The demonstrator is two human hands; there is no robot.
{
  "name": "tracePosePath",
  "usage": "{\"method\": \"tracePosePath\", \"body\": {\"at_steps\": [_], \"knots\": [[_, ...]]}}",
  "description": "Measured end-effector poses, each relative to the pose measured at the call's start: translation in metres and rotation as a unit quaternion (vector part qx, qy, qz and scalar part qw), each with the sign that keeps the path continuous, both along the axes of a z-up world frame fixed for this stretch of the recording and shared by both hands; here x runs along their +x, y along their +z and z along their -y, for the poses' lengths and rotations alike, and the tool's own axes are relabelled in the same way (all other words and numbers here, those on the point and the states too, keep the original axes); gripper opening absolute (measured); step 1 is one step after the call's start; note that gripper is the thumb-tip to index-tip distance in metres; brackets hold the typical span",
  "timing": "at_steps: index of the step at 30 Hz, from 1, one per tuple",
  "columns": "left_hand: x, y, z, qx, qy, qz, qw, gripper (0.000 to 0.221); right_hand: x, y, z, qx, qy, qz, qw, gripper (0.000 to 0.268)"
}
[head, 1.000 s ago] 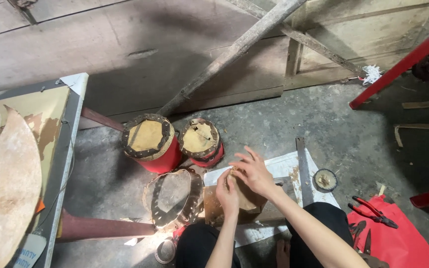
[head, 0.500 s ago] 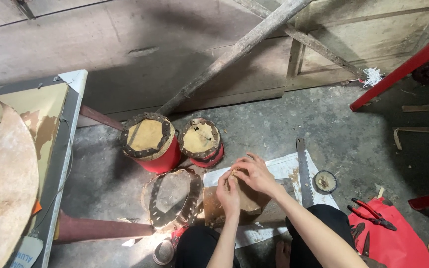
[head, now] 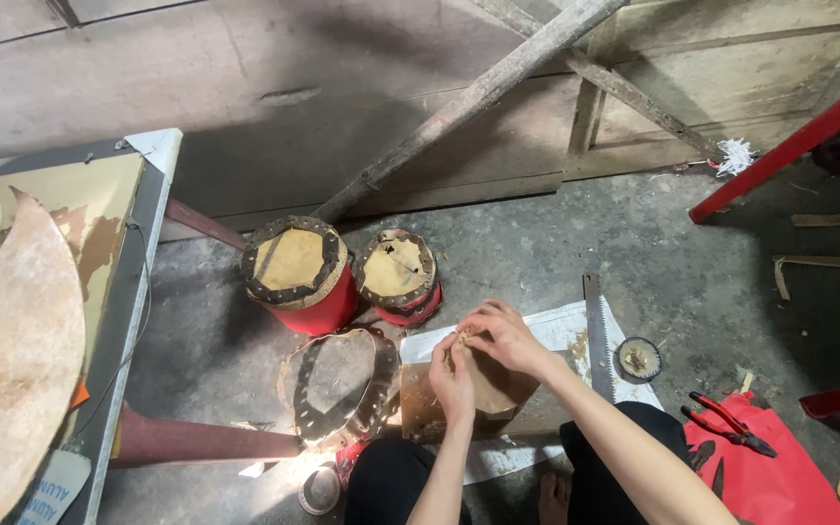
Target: Assembling small drums by hammering wooden tops onto red cylindrical frames and inspecting the fit.
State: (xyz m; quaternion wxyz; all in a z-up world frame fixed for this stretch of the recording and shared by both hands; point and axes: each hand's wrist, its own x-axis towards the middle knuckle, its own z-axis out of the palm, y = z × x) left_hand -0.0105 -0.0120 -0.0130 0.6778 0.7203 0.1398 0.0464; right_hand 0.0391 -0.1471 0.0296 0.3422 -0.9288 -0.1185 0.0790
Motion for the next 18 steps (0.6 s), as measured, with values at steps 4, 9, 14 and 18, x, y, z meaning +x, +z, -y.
{"method": "tracePosePath", "body": {"at_steps": [4,9,14,18], "knots": [[0.001,-0.007,-0.001,-0.014,0.013,0.003,1.0,0.021,0.001,-0.011,0.003,-0.01,0.007,0.023,1.0,0.017],[0.003,-0.013,-0.003,-0.013,0.017,0.0,1.0,0.021,0.004,-0.016,0.003,-0.014,0.015,0.031,0.999,0.012],[0.0,-0.009,-0.004,-0.02,0.025,0.003,1.0,0.022,0.006,-0.024,0.004,-0.016,0.03,0.036,0.999,0.011],[0.0,-0.012,-0.002,-0.004,0.017,0.012,1.0,0.028,0.004,-0.018,0.003,-0.009,0.031,0.036,0.999,0.012]]}}
